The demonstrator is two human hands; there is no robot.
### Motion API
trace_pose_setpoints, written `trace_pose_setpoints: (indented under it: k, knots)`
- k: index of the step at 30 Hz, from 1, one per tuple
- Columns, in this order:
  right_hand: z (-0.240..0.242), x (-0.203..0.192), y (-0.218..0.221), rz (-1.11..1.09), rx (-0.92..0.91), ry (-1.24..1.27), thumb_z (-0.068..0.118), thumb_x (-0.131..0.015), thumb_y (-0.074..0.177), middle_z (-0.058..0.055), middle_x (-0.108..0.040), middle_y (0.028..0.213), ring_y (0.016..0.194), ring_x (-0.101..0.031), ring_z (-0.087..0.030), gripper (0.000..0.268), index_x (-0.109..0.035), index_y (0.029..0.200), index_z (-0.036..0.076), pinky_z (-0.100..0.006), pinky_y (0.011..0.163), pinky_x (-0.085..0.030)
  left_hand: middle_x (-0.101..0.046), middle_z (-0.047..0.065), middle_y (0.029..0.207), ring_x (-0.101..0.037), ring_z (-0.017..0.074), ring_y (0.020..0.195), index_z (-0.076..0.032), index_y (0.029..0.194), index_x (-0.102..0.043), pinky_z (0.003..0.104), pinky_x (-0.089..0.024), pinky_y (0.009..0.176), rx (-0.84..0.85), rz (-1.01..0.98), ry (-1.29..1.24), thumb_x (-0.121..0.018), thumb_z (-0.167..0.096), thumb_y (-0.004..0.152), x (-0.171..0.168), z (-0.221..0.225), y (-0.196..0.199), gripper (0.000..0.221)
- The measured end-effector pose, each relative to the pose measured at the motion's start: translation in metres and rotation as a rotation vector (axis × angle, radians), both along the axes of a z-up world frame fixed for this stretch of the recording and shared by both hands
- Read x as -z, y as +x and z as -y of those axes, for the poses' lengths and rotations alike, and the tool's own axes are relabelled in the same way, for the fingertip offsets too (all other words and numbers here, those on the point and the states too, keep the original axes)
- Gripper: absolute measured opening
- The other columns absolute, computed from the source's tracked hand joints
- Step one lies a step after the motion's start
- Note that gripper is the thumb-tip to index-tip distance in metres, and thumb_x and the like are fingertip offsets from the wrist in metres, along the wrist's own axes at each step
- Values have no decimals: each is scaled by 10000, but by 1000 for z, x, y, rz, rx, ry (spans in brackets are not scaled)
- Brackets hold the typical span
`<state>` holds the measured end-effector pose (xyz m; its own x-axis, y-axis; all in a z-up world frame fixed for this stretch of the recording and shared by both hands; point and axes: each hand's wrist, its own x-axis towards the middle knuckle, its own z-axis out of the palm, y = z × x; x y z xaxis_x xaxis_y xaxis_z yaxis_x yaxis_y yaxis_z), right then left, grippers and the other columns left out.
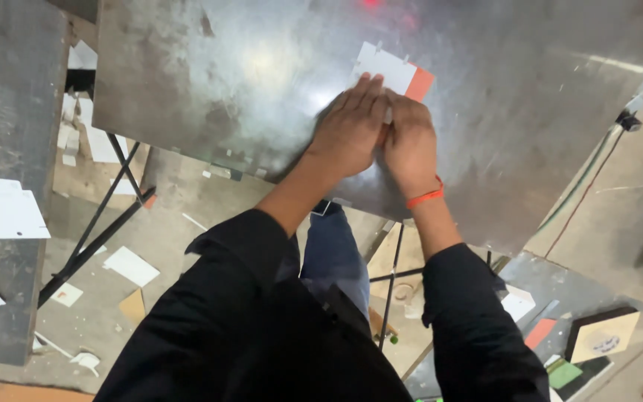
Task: The recorder is inspecting and testing small square paper products by folding and fitting tabs.
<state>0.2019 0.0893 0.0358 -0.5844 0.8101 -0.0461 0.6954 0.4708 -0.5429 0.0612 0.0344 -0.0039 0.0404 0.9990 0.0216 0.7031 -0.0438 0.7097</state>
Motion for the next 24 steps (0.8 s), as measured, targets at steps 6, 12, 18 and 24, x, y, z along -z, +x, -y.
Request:
trace_pose_setpoints:
  k: [6, 12, 18, 24]
  knots:
    - [11, 6, -6, 88, -10, 109, 26, -674, 886, -160, -635, 1273, 1191, -590, -356, 364, -684, 1248, 53, -416, 1018, -515, -600, 118, 885, -594, 327, 838, -74, 883, -603, 473, -507, 705, 140, 213, 162, -657, -147, 853, -40, 109, 5, 97]
    - [28, 4, -19, 88, 1, 232, 171, -751, 938, -184, -559, 1308, 1203, -531, -372, 401, -652, 1281, -12, -471, 1027, -457, -581, 139, 1360, -471, 335, 1339, -54, 1269, -619, 593, -438, 948, 302, -188, -223, -685, -213, 679, 65, 225, 49, 614]
    - [37, 18, -20, 150, -5, 292, 238, -729, 960, -207, -508, 1384, 1256, -476, -402, 479, -597, 1348, -10, -519, 1062, -401, -437, 38, 1549, -344, 265, 1462, -151, 1448, -507, 641, -205, 1192, 425, -460, -258, -608, -194, 857, 172, 275, 50, 602]
    - [38, 23, -17, 156, 6, 295, 263, -703, 974, -208, -499, 1393, 1268, -468, -412, 484, -588, 1361, -4, -534, 1079, -390, -479, 100, 1555, -366, 277, 1469, -48, 1417, -584, 590, -201, 1222, 460, -468, -213, -552, -216, 957, 170, 276, 45, 490]
